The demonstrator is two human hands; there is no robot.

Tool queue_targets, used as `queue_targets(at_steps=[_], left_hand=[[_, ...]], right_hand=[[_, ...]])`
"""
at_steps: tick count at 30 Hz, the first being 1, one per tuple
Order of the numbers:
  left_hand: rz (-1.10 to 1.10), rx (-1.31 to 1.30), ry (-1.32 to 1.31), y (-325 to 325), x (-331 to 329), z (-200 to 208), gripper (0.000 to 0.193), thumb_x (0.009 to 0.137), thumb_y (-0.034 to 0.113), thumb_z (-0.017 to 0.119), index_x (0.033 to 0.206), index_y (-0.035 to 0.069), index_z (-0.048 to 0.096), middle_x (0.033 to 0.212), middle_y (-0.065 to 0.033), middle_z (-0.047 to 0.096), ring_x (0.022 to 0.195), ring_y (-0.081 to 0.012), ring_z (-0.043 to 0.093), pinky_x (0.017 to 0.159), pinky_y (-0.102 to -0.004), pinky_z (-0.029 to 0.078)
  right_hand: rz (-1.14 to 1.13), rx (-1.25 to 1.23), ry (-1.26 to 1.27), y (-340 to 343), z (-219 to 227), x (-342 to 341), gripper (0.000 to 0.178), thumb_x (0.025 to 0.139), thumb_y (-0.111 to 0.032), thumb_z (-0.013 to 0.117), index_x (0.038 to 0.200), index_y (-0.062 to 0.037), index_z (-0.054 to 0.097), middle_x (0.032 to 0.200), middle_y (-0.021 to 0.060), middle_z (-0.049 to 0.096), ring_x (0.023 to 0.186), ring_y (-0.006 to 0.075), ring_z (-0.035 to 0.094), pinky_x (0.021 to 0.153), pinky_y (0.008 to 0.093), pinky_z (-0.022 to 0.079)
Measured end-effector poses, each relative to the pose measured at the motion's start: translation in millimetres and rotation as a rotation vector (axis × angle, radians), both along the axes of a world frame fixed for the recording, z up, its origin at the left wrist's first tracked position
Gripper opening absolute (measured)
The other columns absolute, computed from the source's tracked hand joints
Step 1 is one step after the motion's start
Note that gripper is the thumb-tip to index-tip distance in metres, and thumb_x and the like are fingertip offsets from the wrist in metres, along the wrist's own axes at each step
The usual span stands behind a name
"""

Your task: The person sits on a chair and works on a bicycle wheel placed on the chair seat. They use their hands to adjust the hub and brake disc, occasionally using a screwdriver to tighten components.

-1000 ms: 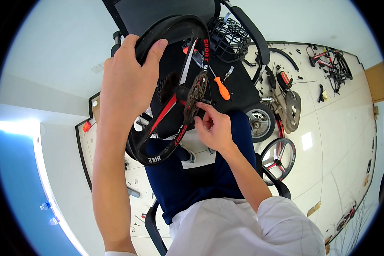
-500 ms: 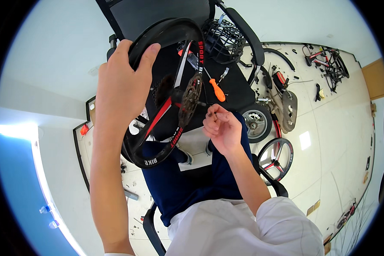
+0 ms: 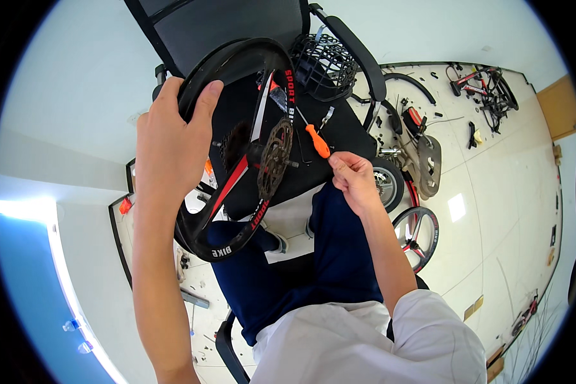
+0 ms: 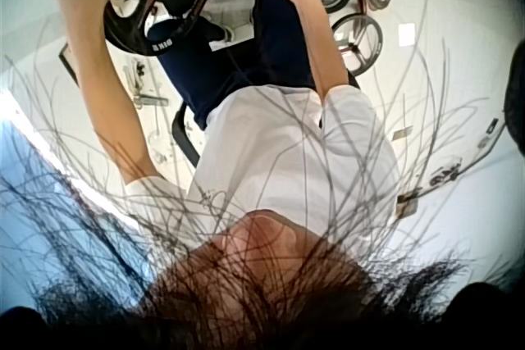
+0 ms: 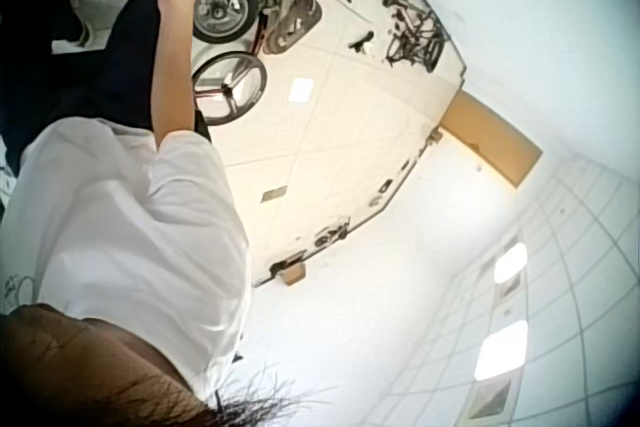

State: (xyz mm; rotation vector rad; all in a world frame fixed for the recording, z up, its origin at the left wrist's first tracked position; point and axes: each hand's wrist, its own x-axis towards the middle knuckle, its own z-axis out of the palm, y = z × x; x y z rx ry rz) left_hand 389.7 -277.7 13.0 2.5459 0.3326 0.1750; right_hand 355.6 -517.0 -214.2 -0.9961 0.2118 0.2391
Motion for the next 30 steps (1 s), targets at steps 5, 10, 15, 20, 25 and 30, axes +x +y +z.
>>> queue_targets(at_steps=[5,10,15,20,25,30], left_hand=[[-0.016,0.000,-0.008,-3,1,0,0.045,0.096,0.046,0.059,0.087,0.002,0.057,0.061,-0.0083,0.055,0.055,-0.0196,0.051,0.059,-0.0377,0.045],[-0.032,0.021,-0.034,-1,1,-2,0.046,0.096,0.047,0.059,0.088,0.001,0.057,0.061,-0.0089,0.055,0.055,-0.0198,0.051,0.060,-0.0374,0.045],[-0.032,0.023,-0.036,-3,2,-3,0.047,0.096,0.047,0.059,0.088,0.001,0.057,0.061,-0.0094,0.056,0.056,-0.0201,0.051,0.061,-0.0373,0.045],[-0.032,0.031,-0.029,-6,1,-1,0.047,0.096,0.047,0.059,0.087,0.001,0.057,0.061,-0.0098,0.056,0.056,-0.0220,0.051,0.062,-0.0375,0.046],[-0.035,0.032,-0.036,-4,1,-1,0.048,0.096,0.047,0.060,0.087,0.000,0.057,0.062,-0.0107,0.056,0.057,-0.0228,0.051,0.062,-0.0374,0.046],[-0.034,0.042,-0.038,-2,2,-2,0.048,0.096,0.048,0.060,0.088,0.000,0.058,0.063,-0.0114,0.057,0.057,-0.0231,0.052,0.062,-0.0374,0.046]], right_hand=[[-0.048,0.031,0.014,0,6,3,0.010,0.091,-0.007,0.071,0.095,0.0015,0.070,0.063,-0.0070,0.049,0.051,0.0019,0.033,0.047,0.0207,0.025],[0.022,-0.120,-0.065,14,7,-6,0.007,0.086,-0.004,0.076,0.087,-0.0020,0.069,0.060,-0.0091,0.048,0.051,0.0004,0.035,0.048,0.0201,0.026],[0.069,-0.317,-0.148,49,15,-21,0.012,0.091,-0.013,0.073,0.092,-0.0018,0.069,0.060,-0.0113,0.046,0.054,-0.0023,0.034,0.049,0.0188,0.024],[0.112,-0.484,-0.240,75,29,-34,0.029,0.092,-0.011,0.068,0.117,0.0021,0.066,0.058,-0.0047,0.049,0.053,0.0009,0.041,0.050,0.0210,0.033],[0.135,-0.581,-0.340,81,34,-42,0.044,0.088,-0.009,0.068,0.130,0.0010,0.058,0.060,0.0008,0.055,0.050,0.0047,0.047,0.050,0.0226,0.037],[0.101,-0.544,-0.307,81,34,-43,0.052,0.085,-0.005,0.067,0.135,-0.0017,0.055,0.058,0.0007,0.054,0.049,0.0056,0.047,0.050,0.0233,0.038]])
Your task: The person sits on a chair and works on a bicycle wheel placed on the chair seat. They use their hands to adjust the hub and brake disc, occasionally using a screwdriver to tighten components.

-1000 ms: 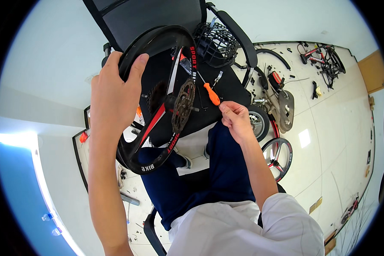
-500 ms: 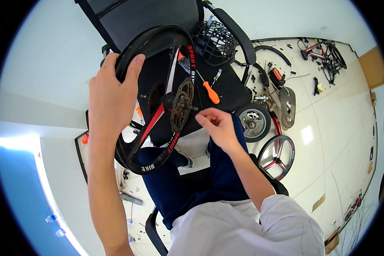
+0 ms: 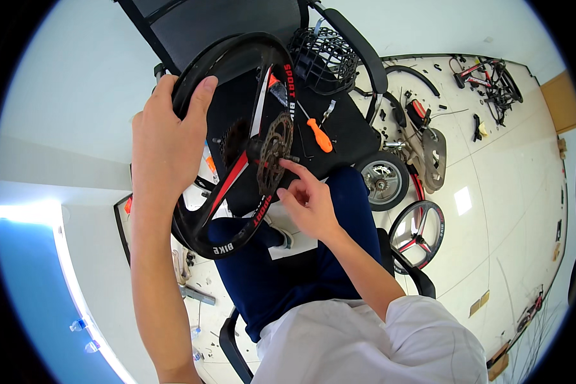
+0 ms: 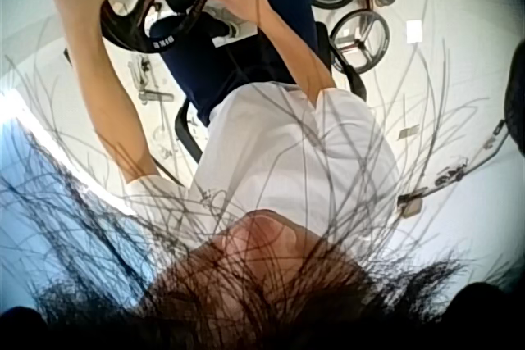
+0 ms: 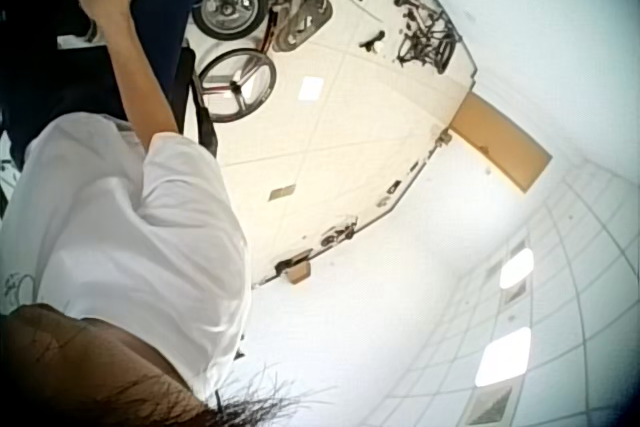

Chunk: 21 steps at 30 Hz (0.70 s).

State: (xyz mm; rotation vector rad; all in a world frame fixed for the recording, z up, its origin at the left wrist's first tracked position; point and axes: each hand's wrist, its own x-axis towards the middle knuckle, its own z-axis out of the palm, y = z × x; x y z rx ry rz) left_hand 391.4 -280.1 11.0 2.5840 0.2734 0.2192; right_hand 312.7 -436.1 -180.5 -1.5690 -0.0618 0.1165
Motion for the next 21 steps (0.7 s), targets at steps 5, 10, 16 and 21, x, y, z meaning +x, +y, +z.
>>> queue_targets(at_steps=[5,10,16,21], left_hand=[[0.005,0.020,-0.004,0,0,0,0.048,0.096,0.048,0.060,0.088,0.001,0.058,0.063,-0.0108,0.058,0.057,-0.0223,0.052,0.062,-0.0373,0.046],[0.011,-0.016,-0.012,0,1,-3,0.048,0.096,0.047,0.060,0.085,0.001,0.056,0.064,-0.0085,0.052,0.059,-0.0191,0.047,0.061,-0.0354,0.043],[-0.001,0.003,-0.012,1,2,-2,0.048,0.096,0.047,0.060,0.086,0.001,0.057,0.063,-0.0099,0.057,0.056,-0.0207,0.052,0.061,-0.0367,0.046],[0.007,0.011,0.002,-1,2,-2,0.047,0.095,0.047,0.060,0.087,0.001,0.058,0.063,-0.0099,0.057,0.056,-0.0208,0.052,0.061,-0.0367,0.046]], right_hand=[[0.031,0.020,-0.035,-5,-3,-2,0.052,0.084,-0.001,0.066,0.134,-0.0027,0.053,0.057,-0.0016,0.052,0.050,0.0033,0.044,0.050,0.0218,0.036],[0.006,0.085,0.085,-2,-4,-1,0.049,0.083,0.000,0.066,0.131,-0.0030,0.054,0.057,-0.0031,0.050,0.051,0.0015,0.041,0.050,0.0204,0.032],[0.080,0.152,0.016,-8,0,-1,0.050,0.085,0.000,0.065,0.133,-0.0020,0.054,0.057,-0.0027,0.051,0.052,0.0019,0.042,0.051,0.0207,0.033],[0.051,0.117,0.089,-3,-9,1,0.051,0.085,0.001,0.065,0.134,-0.0036,0.055,0.059,-0.0039,0.049,0.053,0.0012,0.041,0.052,0.0203,0.032]])
